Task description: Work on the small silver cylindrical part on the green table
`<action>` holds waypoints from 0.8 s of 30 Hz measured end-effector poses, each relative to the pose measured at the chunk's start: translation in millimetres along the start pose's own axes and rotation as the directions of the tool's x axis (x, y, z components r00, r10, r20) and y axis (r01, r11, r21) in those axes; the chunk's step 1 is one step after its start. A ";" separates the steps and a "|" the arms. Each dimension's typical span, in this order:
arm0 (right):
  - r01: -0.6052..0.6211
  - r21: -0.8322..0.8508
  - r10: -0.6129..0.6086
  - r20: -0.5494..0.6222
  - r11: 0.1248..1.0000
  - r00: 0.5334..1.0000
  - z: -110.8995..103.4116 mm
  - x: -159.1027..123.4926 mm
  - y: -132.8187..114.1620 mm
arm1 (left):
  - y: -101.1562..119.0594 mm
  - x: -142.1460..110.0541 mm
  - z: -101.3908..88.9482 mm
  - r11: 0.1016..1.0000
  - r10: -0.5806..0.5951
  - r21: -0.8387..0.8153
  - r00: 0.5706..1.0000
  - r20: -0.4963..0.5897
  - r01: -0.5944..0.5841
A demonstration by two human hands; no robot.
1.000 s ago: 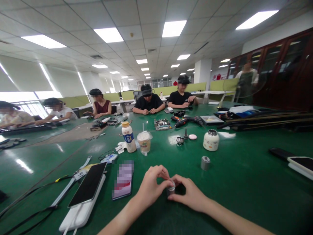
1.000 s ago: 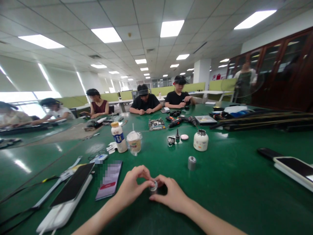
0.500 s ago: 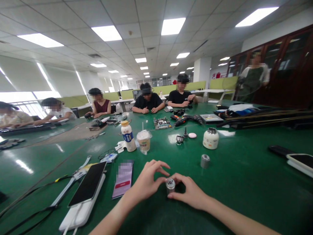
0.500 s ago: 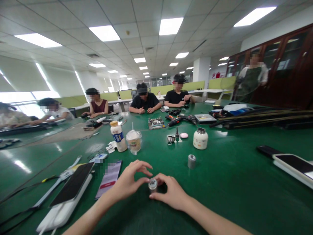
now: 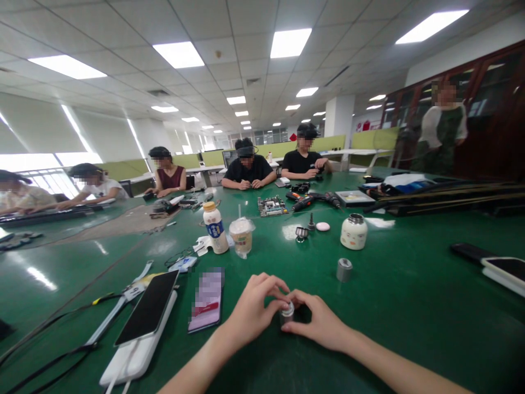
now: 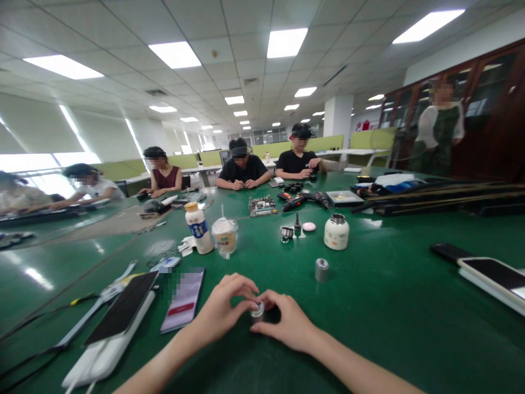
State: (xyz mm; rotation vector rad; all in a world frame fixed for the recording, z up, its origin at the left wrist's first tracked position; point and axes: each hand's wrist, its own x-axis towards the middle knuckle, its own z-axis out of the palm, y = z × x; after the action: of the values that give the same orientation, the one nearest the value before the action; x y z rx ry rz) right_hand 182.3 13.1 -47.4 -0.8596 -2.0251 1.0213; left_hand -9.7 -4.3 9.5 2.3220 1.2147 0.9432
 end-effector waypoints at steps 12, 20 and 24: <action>-0.031 0.034 0.030 0.020 0.999 0.999 -1.5 -0.2 -5.8 | -57.7 0.3 0.0 0.961 -0.186 0.188 0.976 -0.116 0.205; -0.021 0.028 0.021 0.018 0.999 1.000 -1.9 0.1 -6.4 | -53.1 2.9 4.6 0.977 -0.172 0.101 0.975 -0.138 0.187; -0.004 0.022 0.004 0.020 1.000 1.000 -1.3 -0.1 -3.6 | -20.1 5.2 2.3 0.975 -0.132 -0.195 0.982 -0.138 0.104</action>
State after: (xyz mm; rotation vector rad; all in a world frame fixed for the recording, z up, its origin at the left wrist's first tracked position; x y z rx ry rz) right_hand 182.5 11.8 -43.8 -0.8451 -2.0261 1.0562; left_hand -17.8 11.4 -1.6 2.0408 1.2482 1.1545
